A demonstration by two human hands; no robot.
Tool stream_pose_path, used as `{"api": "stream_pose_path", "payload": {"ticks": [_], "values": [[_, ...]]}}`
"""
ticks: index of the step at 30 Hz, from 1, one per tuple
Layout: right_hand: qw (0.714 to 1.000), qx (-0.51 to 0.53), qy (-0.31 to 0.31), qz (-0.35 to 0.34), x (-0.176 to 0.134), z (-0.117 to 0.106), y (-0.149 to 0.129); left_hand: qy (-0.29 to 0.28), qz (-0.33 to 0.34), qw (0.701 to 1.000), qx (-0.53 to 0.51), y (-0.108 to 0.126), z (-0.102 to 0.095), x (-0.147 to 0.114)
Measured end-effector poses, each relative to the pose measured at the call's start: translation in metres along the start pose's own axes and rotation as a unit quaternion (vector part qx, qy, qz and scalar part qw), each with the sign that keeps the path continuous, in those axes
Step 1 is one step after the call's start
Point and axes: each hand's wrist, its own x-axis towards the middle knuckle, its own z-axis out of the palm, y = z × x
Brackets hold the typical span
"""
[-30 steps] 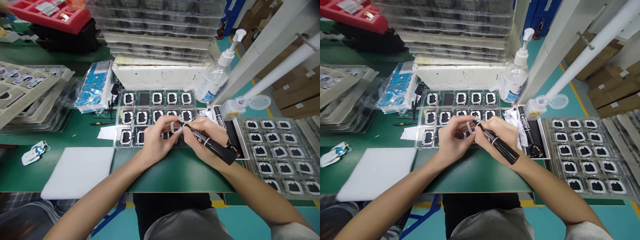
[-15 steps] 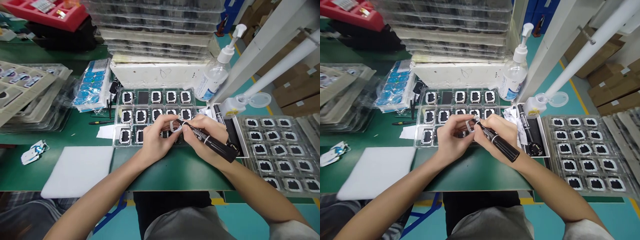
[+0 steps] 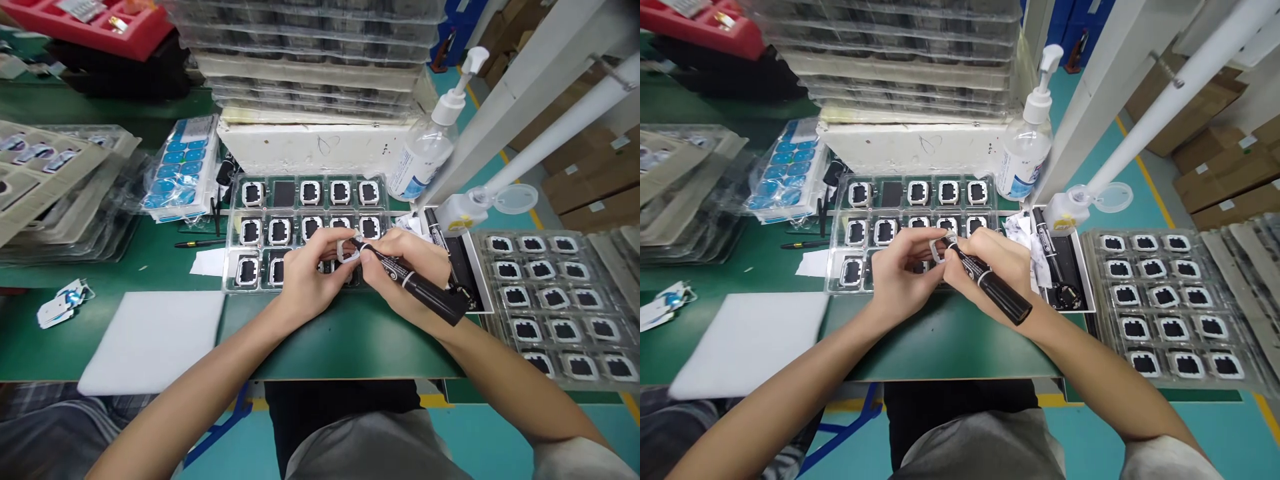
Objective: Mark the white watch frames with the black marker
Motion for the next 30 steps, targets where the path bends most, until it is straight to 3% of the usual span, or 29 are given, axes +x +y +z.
{"api": "stream_pose_path", "payload": {"ticks": [11,30], "values": [[0.999,0.028,0.022,0.023,0.0,-0.002,-0.003,-0.018,-0.166,0.971,-0.173,0.004,0.003,0.01],[0.999,0.021,0.027,0.027,-0.002,0.001,-0.001,-0.004,-0.181,0.958,-0.221,0.004,0.009,0.007]]}}
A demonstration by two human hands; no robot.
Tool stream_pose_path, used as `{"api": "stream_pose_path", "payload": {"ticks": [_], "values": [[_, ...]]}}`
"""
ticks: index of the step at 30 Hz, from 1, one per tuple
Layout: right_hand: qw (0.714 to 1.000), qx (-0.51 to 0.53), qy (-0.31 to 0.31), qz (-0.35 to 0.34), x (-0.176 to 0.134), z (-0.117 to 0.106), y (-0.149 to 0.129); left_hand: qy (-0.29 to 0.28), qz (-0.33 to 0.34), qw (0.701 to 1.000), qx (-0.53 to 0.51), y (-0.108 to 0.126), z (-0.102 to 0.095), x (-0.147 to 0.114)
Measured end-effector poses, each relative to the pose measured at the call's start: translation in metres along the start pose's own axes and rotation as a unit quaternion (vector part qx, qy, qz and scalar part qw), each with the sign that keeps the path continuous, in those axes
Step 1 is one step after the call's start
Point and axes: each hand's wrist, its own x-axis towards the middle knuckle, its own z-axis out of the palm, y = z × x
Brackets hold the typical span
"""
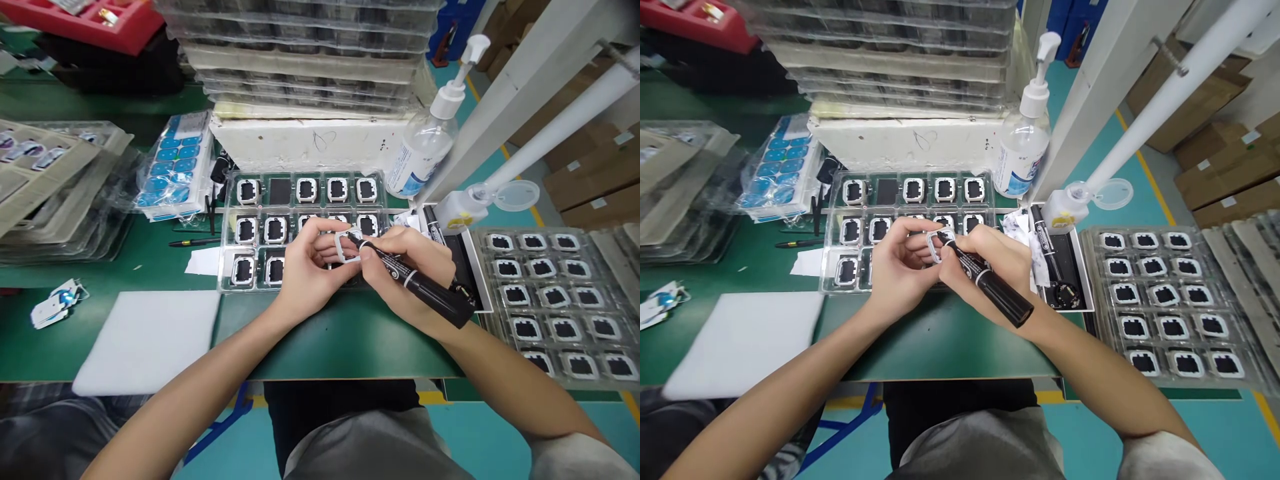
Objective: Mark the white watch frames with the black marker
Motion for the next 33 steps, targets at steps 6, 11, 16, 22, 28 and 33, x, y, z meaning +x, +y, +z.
{"api": "stream_pose_path", "payload": {"ticks": [6,11,16,22,28,33], "values": [[1.0,0.003,0.005,-0.003,-0.0007,0.0014,0.0007,0.009,0.053,0.997,0.053,-0.0044,-0.0007,-0.0031],[1.0,0.003,0.014,-0.012,-0.0014,0.0022,0.0019,0.011,0.087,0.992,0.086,-0.0054,-0.0024,-0.0042],[1.0,0.002,0.009,-0.025,-0.001,0.0023,0.0022,0.01,0.103,0.991,0.083,-0.0054,-0.0025,-0.0045],[0.999,0.003,0.007,-0.038,0.0004,0.0014,0.0012,0.014,0.104,0.99,0.097,-0.0049,-0.0023,-0.0053],[0.999,0.006,0.004,-0.038,0.0006,0.0006,0.0016,0.017,0.112,0.987,0.113,-0.0047,-0.002,-0.0062],[0.999,0.011,0.009,-0.038,0.0004,0.0024,0.0034,0.025,0.143,0.979,0.146,-0.0059,-0.0024,-0.0064]]}}
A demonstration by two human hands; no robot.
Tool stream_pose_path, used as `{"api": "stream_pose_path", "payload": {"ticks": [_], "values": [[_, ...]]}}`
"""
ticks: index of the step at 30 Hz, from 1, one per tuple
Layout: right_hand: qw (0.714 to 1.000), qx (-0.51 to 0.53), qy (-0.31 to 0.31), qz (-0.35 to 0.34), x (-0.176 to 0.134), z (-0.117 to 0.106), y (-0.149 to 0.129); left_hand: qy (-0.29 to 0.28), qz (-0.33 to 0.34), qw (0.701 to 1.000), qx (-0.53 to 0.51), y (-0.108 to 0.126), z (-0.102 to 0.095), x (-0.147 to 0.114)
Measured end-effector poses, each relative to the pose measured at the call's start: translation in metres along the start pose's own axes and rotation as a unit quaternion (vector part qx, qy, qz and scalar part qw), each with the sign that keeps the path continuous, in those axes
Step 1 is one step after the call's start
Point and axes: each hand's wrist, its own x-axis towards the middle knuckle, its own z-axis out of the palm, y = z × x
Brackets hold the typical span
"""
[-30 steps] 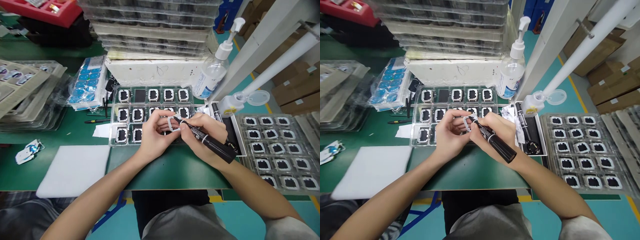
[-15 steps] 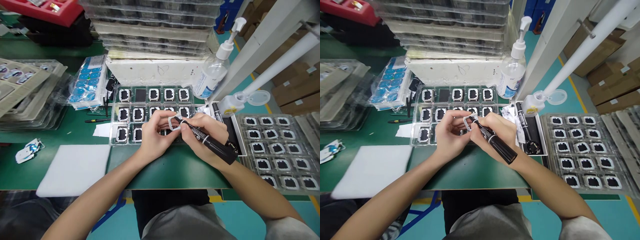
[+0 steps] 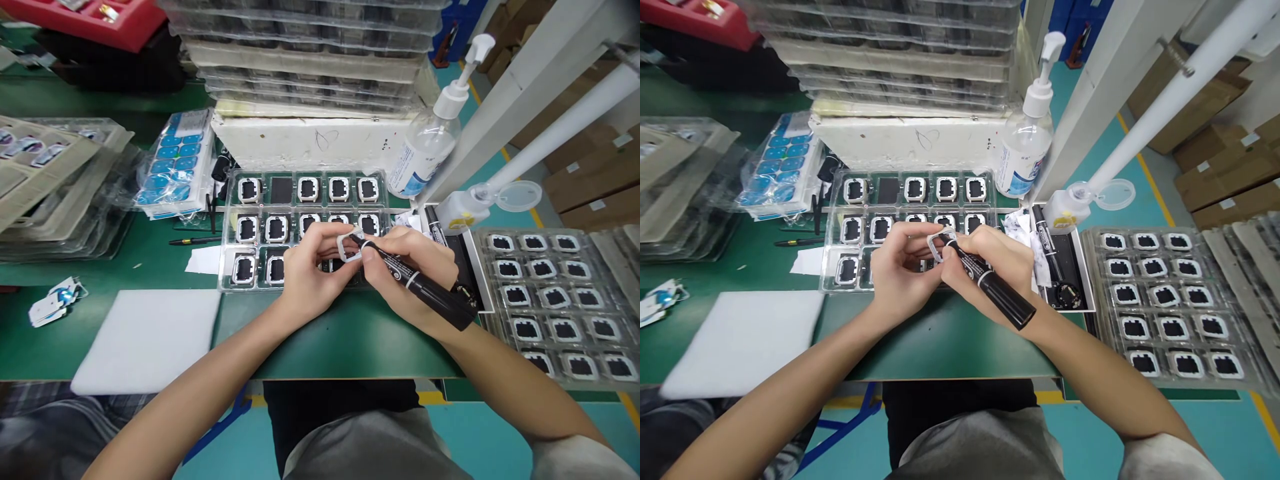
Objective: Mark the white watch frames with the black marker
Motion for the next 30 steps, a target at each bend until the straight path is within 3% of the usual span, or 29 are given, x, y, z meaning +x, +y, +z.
{"api": "stream_pose_path", "payload": {"ticks": [11,23,30], "values": [[1.0,0.006,0.012,0.006,-0.0017,0.003,0.0006,0.001,0.041,0.996,0.077,0.0013,-0.003,-0.0007],[1.0,-0.001,-0.016,0.022,-0.001,0.0007,-0.0027,-0.003,0.033,0.996,0.079,0.0019,-0.0034,-0.0005],[1.0,0.015,0.005,0.022,-0.0017,0.0021,-0.0012,0.0,0.047,0.996,0.08,0.0029,-0.0039,0.0004]]}}
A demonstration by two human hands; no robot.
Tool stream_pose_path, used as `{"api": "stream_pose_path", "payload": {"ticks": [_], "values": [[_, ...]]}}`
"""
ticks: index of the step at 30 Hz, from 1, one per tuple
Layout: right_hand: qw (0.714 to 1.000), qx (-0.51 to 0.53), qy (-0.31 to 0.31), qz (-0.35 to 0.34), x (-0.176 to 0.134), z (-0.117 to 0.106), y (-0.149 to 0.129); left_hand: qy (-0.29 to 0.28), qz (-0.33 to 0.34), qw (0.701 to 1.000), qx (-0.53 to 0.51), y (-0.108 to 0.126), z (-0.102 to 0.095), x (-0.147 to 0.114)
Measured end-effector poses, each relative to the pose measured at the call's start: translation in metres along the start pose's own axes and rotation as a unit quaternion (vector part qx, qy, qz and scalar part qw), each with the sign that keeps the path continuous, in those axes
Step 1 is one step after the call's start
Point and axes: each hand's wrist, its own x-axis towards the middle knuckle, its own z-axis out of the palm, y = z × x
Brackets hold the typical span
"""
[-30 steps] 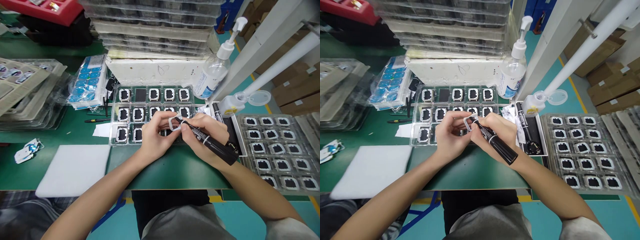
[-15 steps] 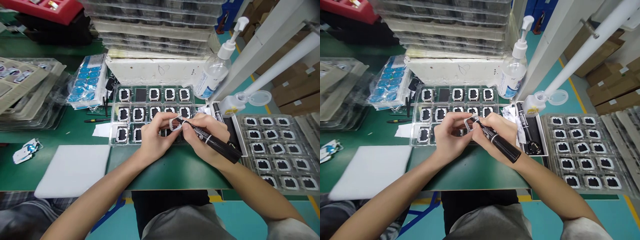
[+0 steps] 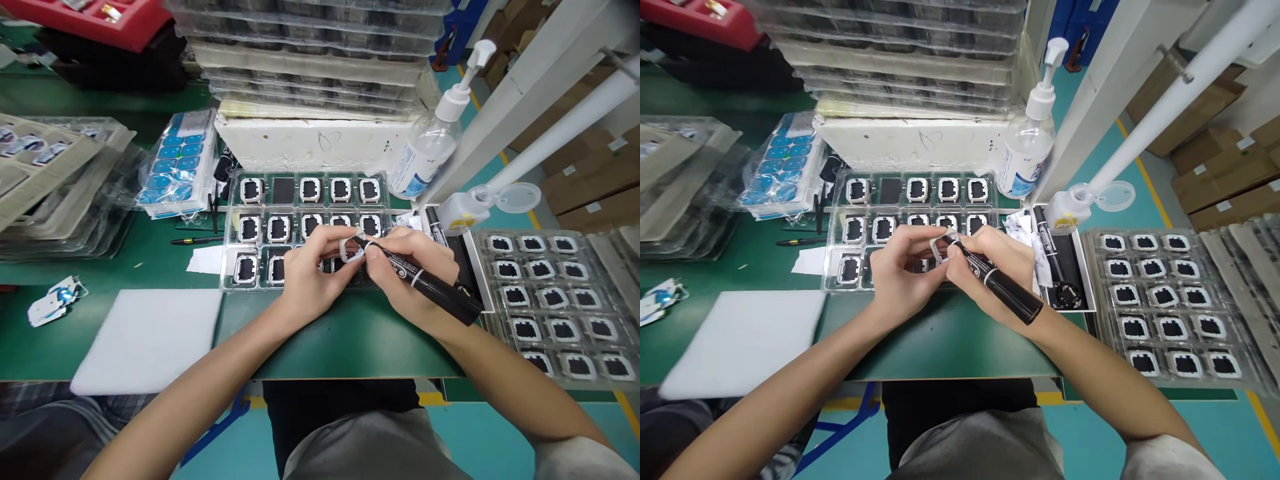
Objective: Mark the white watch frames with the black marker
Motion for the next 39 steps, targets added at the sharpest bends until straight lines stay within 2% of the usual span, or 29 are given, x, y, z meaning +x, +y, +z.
{"api": "stream_pose_path", "payload": {"ticks": [15,21,27,31,36,39], "values": [[1.0,-0.013,0.0,0.004,-0.001,-0.001,0.001,-0.008,-0.021,1.0,-0.007,-0.001,0.001,0.0],[1.0,-0.013,0.012,-0.002,-0.003,-0.001,0.006,-0.015,-0.003,0.999,-0.031,-0.001,0.001,0.002],[1.0,-0.03,0.009,0.003,-0.001,-0.001,0.003,-0.015,-0.007,1.0,-0.007,0.001,-0.001,0.002],[1.0,-0.016,0.007,0.01,0.0,0.0,-0.002,-0.019,-0.059,0.997,-0.052,0.002,-0.001,0.003],[1.0,-0.008,0.012,0.019,0.0,-0.003,-0.008,-0.017,-0.157,0.974,-0.164,0.005,-0.001,0.008],[1.0,-0.02,0.011,0.016,0.0,-0.006,-0.012,-0.024,-0.177,0.962,-0.205,0.006,-0.001,0.011]]}}
